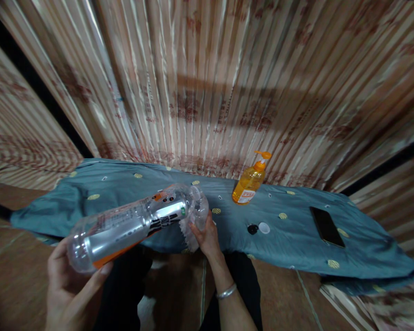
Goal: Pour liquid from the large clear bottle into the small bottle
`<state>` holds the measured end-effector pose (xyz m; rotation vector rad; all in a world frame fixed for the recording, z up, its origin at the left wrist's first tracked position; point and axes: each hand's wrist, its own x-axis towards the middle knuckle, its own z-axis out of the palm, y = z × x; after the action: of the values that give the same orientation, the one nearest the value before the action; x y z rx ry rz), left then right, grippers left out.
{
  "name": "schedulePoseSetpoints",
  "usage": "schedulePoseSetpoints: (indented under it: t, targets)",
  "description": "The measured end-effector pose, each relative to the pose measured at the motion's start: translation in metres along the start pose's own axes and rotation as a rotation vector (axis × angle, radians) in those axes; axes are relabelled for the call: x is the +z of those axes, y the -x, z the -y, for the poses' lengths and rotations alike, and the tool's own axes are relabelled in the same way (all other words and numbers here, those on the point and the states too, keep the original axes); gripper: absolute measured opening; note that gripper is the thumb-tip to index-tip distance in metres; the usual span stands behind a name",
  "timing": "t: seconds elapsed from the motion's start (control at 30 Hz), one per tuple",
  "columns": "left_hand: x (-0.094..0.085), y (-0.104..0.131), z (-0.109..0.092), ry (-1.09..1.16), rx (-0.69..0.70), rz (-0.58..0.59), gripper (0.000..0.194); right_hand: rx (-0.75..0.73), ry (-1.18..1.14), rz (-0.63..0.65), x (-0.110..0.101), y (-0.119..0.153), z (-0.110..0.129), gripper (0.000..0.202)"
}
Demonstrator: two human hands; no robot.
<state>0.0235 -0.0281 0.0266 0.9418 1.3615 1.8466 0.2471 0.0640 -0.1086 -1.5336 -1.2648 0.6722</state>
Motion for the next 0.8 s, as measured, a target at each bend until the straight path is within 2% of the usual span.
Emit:
schedulePoseSetpoints:
  t: [0.13, 0.3, 0.5, 0.8]
  targets:
    - [0.0, 0.0001, 0.0, -0.008, 0.013, -0.004, 0.069, -0.014, -0.006, -0.001, -0.0002, 0.0004, -0.0003, 0.068]
    - [-0.0007, -0.0008, 0.0008, -0.008, 0.005, -0.016, 0.076, -0.01, -0.014, 0.006, -0.0009, -0.0001, 0.0009, 0.071]
    - [-0.0013, -0.0012, 0.0023, 0.025, 0.01, -0.008, 0.074, -0.013, -0.025, -0.005, -0.0001, 0.0004, 0.0006, 0.066]
    - [-0.0001, -0.0005, 0.0019, 0.003, 0.019, -0.003, 0.076, 0.001, -0.008, -0.002, -0.0001, 0.0, -0.0001, 0.07]
